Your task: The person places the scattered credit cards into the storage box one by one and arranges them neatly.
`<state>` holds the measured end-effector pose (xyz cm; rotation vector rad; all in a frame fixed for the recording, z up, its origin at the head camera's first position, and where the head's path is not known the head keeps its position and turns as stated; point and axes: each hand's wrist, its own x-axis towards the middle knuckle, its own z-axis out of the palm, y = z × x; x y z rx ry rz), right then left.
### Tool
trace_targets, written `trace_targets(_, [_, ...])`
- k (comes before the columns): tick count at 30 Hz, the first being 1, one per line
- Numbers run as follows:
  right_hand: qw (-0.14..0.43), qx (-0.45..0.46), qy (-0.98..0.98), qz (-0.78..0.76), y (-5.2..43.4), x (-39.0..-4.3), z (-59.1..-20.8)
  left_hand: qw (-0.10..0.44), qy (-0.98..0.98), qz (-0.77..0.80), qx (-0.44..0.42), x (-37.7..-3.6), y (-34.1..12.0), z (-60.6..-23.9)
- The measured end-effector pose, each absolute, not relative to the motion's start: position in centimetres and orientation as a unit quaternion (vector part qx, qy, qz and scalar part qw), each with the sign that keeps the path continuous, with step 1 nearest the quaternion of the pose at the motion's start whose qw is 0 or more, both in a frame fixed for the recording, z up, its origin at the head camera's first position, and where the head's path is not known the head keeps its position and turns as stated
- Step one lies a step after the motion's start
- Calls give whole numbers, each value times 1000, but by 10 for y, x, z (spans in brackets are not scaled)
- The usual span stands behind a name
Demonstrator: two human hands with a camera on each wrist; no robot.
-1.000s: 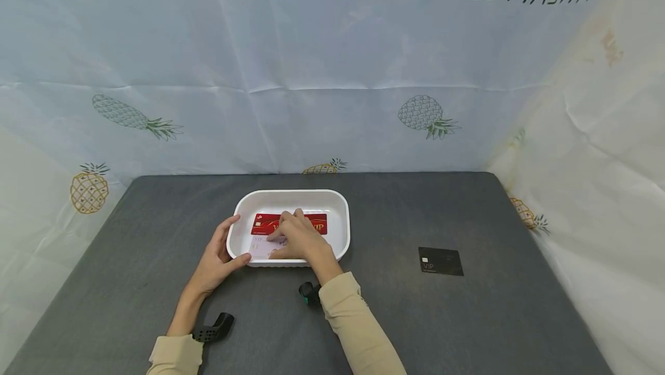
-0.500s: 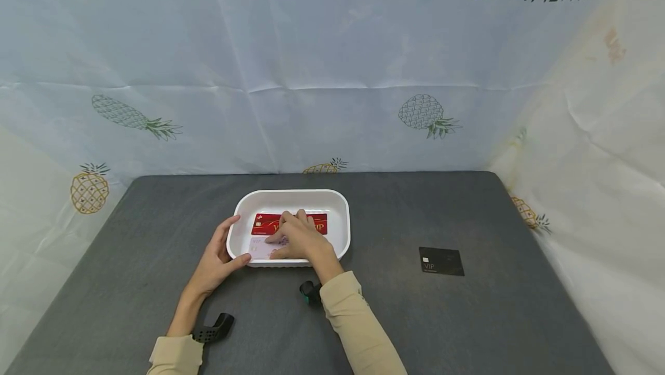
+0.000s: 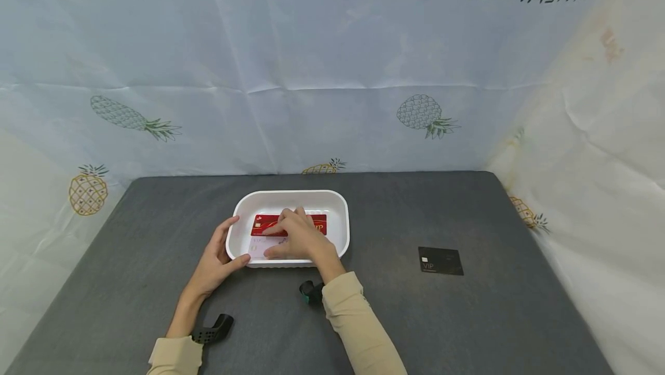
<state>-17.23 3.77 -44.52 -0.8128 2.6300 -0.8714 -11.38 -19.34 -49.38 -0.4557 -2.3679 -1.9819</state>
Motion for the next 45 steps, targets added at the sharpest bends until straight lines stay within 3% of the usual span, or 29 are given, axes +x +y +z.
trace_targets(29, [123,-302,810,-487,77,-180,-427,12,-766,-628,-137,-113,-194,-493])
trace_targets(45, [36,-291,829,-477,149,-173,-416,14,-762,-632,-140,-113,-192,-493])
